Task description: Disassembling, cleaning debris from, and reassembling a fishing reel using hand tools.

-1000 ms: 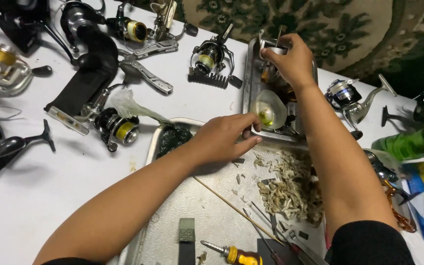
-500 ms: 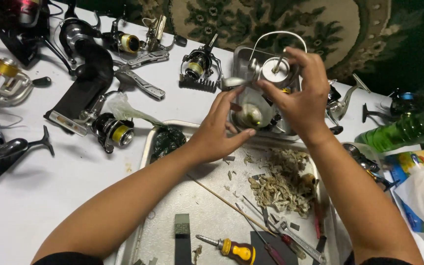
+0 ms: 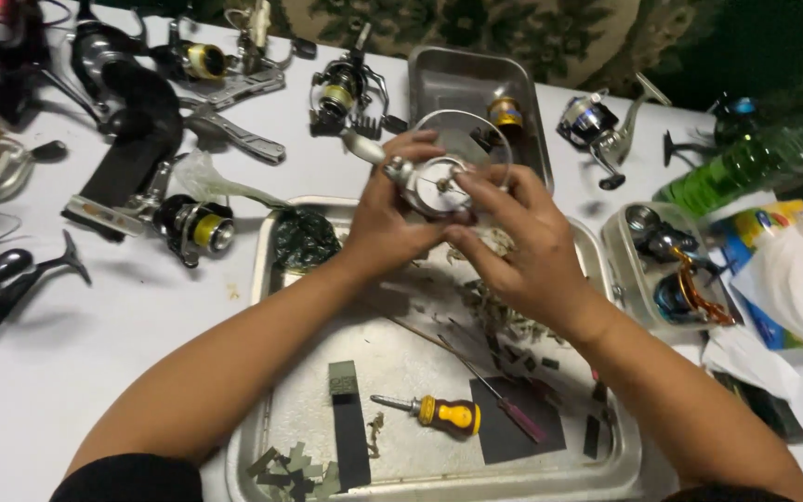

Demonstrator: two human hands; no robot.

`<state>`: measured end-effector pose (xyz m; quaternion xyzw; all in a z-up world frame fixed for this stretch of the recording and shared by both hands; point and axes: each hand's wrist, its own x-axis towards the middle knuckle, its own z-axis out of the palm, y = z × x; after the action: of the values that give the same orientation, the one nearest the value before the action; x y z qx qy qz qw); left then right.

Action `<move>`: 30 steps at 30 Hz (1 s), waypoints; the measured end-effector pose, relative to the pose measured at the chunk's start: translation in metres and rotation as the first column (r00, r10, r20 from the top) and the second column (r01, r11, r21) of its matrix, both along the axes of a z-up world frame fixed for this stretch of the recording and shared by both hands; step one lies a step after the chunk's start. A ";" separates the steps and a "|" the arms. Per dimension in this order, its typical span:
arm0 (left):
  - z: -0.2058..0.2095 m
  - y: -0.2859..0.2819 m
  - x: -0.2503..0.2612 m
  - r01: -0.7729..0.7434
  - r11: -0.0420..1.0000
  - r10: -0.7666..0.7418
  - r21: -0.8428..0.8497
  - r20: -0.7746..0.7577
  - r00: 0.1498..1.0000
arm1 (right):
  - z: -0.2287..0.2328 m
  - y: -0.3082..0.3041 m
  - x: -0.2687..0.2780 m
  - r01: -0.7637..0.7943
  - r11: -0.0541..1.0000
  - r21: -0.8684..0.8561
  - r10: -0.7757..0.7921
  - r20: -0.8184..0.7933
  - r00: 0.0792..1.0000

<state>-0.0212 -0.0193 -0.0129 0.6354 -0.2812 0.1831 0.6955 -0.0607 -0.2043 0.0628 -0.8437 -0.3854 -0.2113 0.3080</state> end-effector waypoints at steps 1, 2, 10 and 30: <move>0.004 0.003 0.000 0.026 1.000 -0.026 0.001 -0.012 1.000 | 0.011 -0.005 -0.005 0.026 1.000 0.001 -0.026 -0.012 1.000; 0.007 0.004 -0.001 0.033 0.999 -0.034 -0.006 -0.128 0.991 | 0.021 -0.011 -0.014 0.000 0.994 -0.105 -0.013 -0.125 0.992; -0.007 0.017 0.017 -0.018 1.000 0.016 -0.005 -0.244 0.970 | 0.068 -0.152 -0.094 0.379 0.925 0.001 -0.379 -0.048 0.924; -0.004 0.022 0.016 -0.044 0.981 0.014 0.191 0.153 0.988 | -0.040 -0.181 -0.118 0.523 0.578 -0.627 -0.792 -0.585 0.175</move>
<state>-0.0054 0.0023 -0.0171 0.6885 -0.3402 0.2124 0.6043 -0.1786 -0.3856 0.0228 -0.9472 0.1933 0.1589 0.2006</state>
